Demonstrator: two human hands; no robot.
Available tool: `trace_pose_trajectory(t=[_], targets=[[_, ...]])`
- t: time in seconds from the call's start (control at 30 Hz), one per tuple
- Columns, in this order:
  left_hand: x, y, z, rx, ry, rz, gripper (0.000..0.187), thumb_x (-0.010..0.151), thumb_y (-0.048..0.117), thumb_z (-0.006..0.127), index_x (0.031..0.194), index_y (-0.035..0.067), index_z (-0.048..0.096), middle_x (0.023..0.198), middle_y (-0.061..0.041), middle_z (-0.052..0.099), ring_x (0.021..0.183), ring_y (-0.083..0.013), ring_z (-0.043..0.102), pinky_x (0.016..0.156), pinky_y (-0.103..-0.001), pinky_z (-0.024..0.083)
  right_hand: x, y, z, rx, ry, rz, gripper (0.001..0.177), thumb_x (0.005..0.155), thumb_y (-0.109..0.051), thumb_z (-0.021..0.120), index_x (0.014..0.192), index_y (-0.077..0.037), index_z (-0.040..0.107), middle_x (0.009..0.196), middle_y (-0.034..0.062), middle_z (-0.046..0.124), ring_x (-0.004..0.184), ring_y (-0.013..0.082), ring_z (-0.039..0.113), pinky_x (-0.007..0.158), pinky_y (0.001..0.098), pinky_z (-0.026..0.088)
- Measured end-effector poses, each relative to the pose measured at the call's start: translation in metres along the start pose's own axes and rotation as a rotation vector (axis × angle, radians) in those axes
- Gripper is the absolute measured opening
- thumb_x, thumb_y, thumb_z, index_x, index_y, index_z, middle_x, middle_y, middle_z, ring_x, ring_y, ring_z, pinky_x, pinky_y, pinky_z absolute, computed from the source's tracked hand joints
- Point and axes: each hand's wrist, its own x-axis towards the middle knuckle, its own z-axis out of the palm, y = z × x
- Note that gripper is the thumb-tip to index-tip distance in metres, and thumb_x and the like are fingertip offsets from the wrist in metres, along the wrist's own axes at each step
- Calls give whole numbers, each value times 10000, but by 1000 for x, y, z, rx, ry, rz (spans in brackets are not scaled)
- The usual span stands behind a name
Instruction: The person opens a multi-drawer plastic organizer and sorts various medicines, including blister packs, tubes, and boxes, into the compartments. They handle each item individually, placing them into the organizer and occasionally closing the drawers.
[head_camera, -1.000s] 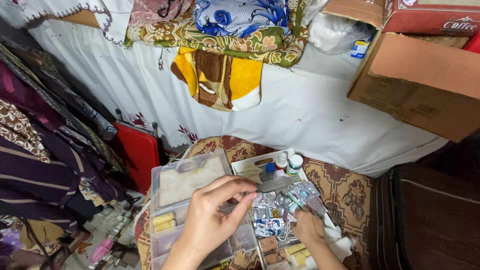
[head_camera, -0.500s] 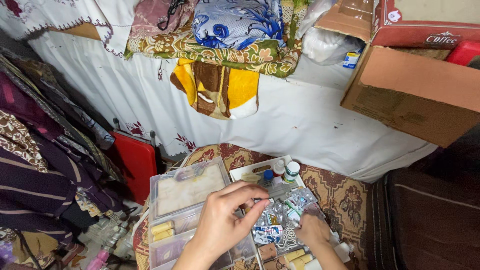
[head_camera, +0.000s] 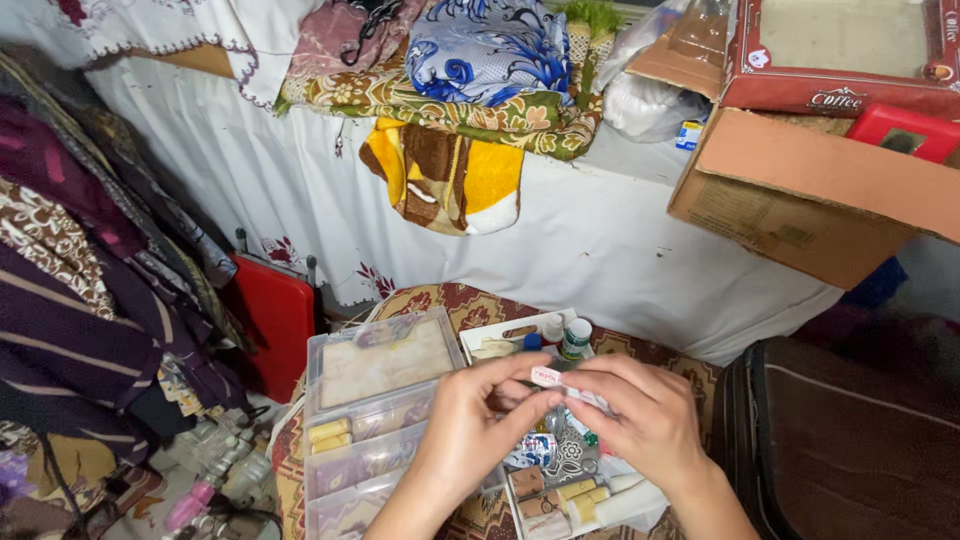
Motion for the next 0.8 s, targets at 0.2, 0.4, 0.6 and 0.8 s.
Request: trace_pose_trajectory(t=[0.2, 0.4, 0.6, 0.8], targets=[[-25, 9, -8, -207, 46, 206, 305, 879, -66, 732, 1182, -31, 743, 980, -90, 804, 891, -106, 767, 797, -233, 617, 9, -33, -19, 9, 127, -36, 206, 731, -58, 852, 918, -54, 765, 892, 57, 740, 669, 153, 689, 584, 269, 539], [-45, 30, -12, -268, 55, 237, 304, 848, -116, 753, 1146, -54, 752, 1054, -111, 755, 942, -131, 758, 831, -234, 614, 11, -54, -29, -62, 194, -188, 278, 680, 9, 831, 948, -30, 768, 895, 100, 731, 763, 188, 727, 663, 281, 565], [-51, 49, -21, -195, 223, 396, 302, 834, -117, 746, 1130, -58, 744, 1131, -125, 740, 999, -163, 772, 880, -256, 643, 12, -62, -27, 160, 210, 110, 369, 698, 10, 877, 1041, -5, 743, 946, 87, 736, 748, 98, 666, 654, 237, 548], [-65, 79, -37, -47, 331, 493, 292, 834, -121, 766, 1121, -66, 749, 1117, -141, 748, 981, -180, 783, 874, -266, 664, 23, -73, -28, 391, 215, 328, 382, 753, 78, 817, 1125, 44, 736, 900, 77, 738, 689, 65, 635, 599, 193, 501]])
